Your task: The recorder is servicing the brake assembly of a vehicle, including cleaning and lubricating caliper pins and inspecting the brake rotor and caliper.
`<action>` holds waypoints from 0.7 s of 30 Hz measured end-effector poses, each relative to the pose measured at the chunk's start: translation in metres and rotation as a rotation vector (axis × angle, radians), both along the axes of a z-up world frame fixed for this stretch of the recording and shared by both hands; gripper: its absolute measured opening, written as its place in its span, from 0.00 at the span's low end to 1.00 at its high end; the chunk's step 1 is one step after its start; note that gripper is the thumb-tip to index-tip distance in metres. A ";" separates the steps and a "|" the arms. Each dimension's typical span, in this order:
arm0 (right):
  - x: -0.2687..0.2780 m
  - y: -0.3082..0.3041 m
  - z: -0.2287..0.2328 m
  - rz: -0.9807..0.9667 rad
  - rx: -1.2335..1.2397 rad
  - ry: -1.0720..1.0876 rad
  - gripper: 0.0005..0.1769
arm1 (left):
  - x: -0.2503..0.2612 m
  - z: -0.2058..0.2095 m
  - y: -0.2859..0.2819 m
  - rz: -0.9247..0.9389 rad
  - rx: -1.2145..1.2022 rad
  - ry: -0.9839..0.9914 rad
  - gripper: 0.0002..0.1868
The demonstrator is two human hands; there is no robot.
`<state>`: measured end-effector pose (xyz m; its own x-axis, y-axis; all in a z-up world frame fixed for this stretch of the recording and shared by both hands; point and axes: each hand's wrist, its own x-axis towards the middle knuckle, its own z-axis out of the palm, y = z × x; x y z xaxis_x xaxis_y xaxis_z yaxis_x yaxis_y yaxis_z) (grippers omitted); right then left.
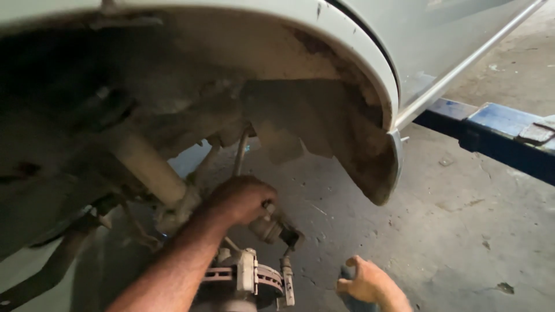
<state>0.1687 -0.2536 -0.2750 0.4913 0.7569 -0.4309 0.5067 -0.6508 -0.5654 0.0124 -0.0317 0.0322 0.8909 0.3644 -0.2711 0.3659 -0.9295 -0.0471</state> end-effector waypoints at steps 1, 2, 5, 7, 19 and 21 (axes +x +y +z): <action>-0.008 0.004 0.037 0.000 0.005 -0.004 0.40 | 0.000 0.000 0.001 0.000 0.005 -0.004 0.15; -0.018 0.007 0.074 -0.061 0.261 -0.045 0.33 | -0.001 0.000 0.002 -0.023 0.016 0.009 0.15; -0.054 0.032 0.158 -0.214 0.692 0.118 0.24 | -0.005 0.001 -0.001 -0.046 0.042 0.032 0.15; -0.073 0.049 0.188 -0.304 0.867 0.321 0.22 | -0.002 -0.001 0.000 -0.057 0.058 0.038 0.14; -0.103 0.082 0.184 -0.350 1.097 0.254 0.16 | -0.012 -0.001 -0.001 -0.085 -0.017 -0.163 0.14; -0.108 0.085 0.176 -0.441 1.117 0.375 0.16 | -0.010 0.000 -0.001 -0.081 0.014 -0.124 0.14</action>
